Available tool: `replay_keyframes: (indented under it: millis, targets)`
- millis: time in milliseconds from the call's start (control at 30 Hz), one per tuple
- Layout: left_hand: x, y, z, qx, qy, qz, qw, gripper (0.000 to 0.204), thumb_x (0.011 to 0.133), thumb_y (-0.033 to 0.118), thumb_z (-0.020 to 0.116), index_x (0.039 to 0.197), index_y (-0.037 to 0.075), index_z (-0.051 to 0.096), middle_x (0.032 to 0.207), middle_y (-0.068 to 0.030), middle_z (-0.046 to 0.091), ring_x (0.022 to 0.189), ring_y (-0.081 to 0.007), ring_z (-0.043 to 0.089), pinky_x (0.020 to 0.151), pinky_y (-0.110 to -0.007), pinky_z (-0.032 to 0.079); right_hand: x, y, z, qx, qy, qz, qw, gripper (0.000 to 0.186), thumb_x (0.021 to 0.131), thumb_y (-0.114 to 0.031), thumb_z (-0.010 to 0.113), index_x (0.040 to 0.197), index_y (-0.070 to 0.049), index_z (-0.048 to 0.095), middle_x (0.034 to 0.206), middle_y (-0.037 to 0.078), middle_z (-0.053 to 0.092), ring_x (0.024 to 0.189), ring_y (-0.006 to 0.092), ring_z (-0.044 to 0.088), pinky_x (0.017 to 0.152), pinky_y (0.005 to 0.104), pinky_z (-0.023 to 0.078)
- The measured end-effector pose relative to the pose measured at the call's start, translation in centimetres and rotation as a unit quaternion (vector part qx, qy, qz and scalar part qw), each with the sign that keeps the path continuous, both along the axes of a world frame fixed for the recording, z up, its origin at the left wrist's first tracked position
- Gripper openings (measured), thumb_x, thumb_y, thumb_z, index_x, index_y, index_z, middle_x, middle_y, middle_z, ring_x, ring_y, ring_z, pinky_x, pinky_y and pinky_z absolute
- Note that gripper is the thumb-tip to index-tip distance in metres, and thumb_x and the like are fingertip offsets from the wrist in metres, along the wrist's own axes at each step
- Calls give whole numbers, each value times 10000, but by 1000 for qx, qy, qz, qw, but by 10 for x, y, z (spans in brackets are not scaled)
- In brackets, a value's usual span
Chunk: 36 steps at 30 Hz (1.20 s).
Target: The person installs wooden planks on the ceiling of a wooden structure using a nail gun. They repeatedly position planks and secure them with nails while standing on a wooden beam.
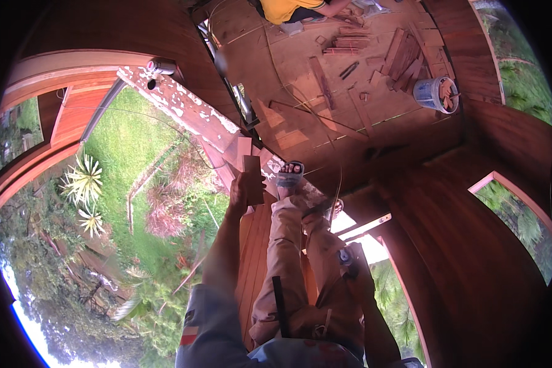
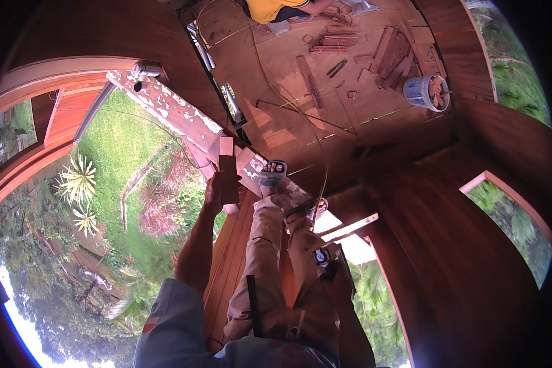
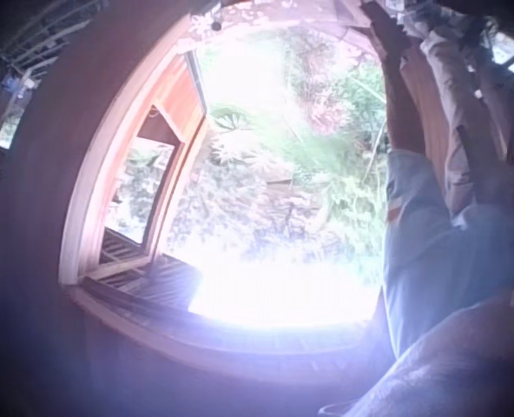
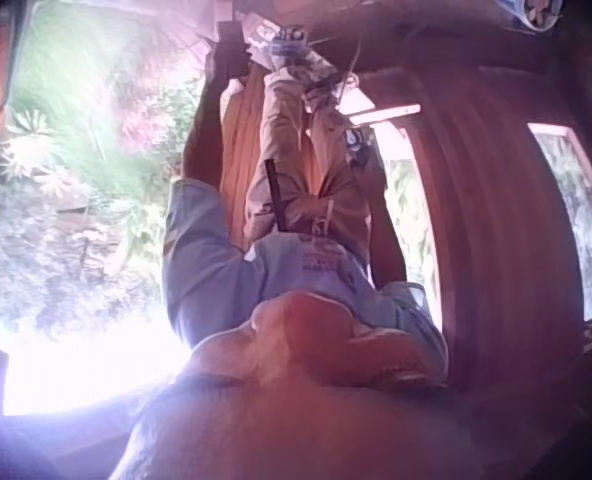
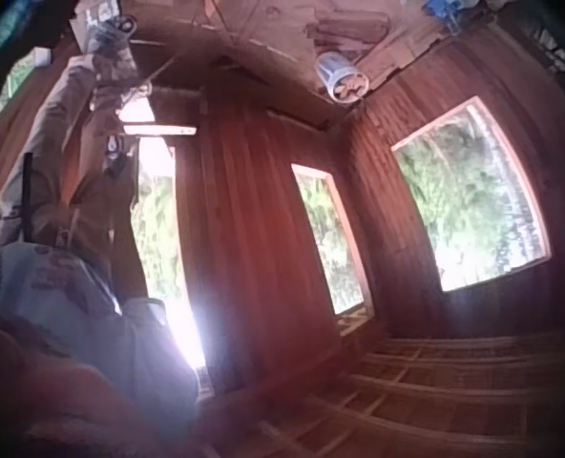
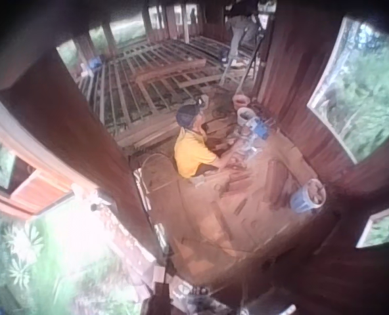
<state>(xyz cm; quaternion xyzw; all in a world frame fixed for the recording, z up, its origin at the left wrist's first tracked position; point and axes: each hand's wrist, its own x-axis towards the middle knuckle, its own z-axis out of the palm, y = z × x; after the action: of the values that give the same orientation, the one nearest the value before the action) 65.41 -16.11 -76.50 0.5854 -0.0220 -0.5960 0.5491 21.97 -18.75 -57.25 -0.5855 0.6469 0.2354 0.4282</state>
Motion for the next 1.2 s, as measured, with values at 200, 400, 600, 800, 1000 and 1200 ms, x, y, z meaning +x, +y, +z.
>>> replay_keyframes:
  millis: [200,400,600,800,1000,1200]
  targets:
    - [-44,-67,140,8,142,18,990,498,958,401,462,1212,-13,571,1036,-166,691,842,-282,699,748,-416,593,-40,17,14,5,-84,-88,993,737,791,-498,756,1339,-84,488,1126,232,665,1048,439,635,868,492,513]
    - [-89,-108,245,-21,80,6,997,384,955,304,497,1138,-15,607,972,-122,687,840,-230,692,780,-346,571,-69,28,26,-37,-79,-152,985,736,794,-492,754,1353,-100,478,1149,223,656,1092,419,626,880,490,500]
    - [-145,-162,382,-142,219,-107,959,455,968,332,487,1213,-40,576,1055,-163,689,856,-257,697,770,-370,580,-99,50,45,-104,-159,-142,971,646,880,-248,669,1436,-129,363,1290,167,551,1090,348,611,888,425,499]
    - [-215,-185,441,-209,312,-196,906,586,993,418,394,1307,-61,516,1207,-243,638,1023,-320,673,874,-442,567,-121,102,21,-146,-127,-298,935,392,844,-265,709,1135,-52,556,986,93,670,935,235,656,799,395,509]
    - [-256,-198,452,-197,383,-313,847,592,998,416,387,1371,-36,468,1279,-253,593,1107,-341,635,937,-457,538,-100,145,1,-164,-45,-419,892,732,748,-403,777,1285,-7,477,1095,224,653,1002,336,655,850,447,519]
    - [-276,-205,484,-131,356,-326,866,568,978,386,488,1380,-16,465,1237,-227,611,1080,-337,644,925,-463,536,-51,132,69,-48,-67,-471,878,950,719,-577,753,1347,66,445,1258,278,591,1184,389,589,951,454,496]
